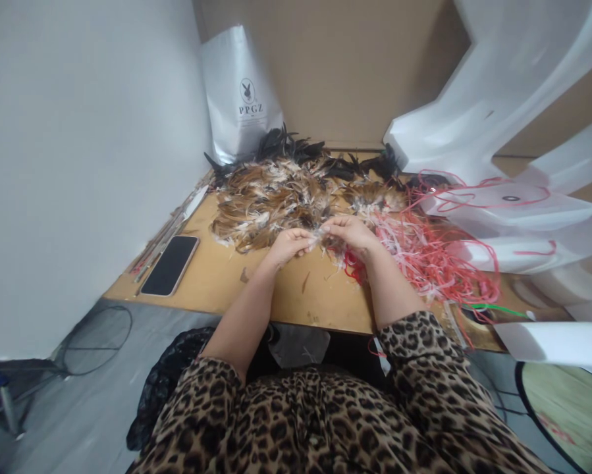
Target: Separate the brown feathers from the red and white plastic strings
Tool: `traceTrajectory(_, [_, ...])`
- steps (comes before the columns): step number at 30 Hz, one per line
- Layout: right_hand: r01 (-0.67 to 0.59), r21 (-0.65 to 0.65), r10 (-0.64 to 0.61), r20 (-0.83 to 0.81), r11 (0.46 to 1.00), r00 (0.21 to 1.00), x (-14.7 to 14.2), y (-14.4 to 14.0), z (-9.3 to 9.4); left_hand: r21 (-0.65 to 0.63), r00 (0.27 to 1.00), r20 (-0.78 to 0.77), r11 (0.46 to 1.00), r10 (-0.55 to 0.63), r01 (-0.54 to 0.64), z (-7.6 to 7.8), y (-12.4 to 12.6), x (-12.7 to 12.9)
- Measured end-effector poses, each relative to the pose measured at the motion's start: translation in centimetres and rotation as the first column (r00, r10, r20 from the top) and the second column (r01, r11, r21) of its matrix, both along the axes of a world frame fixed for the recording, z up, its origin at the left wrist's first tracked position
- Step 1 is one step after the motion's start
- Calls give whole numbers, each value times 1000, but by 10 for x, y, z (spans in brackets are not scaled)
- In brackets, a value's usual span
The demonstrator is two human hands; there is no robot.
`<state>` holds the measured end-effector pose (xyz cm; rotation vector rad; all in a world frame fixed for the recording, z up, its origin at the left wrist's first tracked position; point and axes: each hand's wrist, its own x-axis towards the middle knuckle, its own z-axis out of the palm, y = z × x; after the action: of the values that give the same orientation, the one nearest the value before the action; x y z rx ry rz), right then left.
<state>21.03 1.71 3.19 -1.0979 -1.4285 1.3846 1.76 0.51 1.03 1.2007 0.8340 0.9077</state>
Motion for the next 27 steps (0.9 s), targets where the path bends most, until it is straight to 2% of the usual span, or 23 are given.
traceTrajectory(3, [138,-70,-149,-191,988,970,-1,4,-2,-40,996,66,998,59,-56,0,1,1])
traceTrajectory(6, [153,-143,-194,-338,978,921,-5,6,-3,-75,982,141,991,124,-114,1,1,3])
traceTrajectory(9, [131,-173,-191,-399,976,897,-11,3,-1,-97,966,186,982,180,-165,4,0,4])
traceTrajectory(14, [94,-170,-152,-373,981,915,-26,-1,-3,-133,948,201,966,245,-221,4,1,5])
traceTrajectory(21, [201,-96,-221,-304,975,927,-41,-2,-11,-126,945,165,956,283,-264,2,3,5])
traceTrajectory(27, [219,-96,-237,-266,971,934,-47,-4,-13,-145,920,209,941,331,-305,3,3,5])
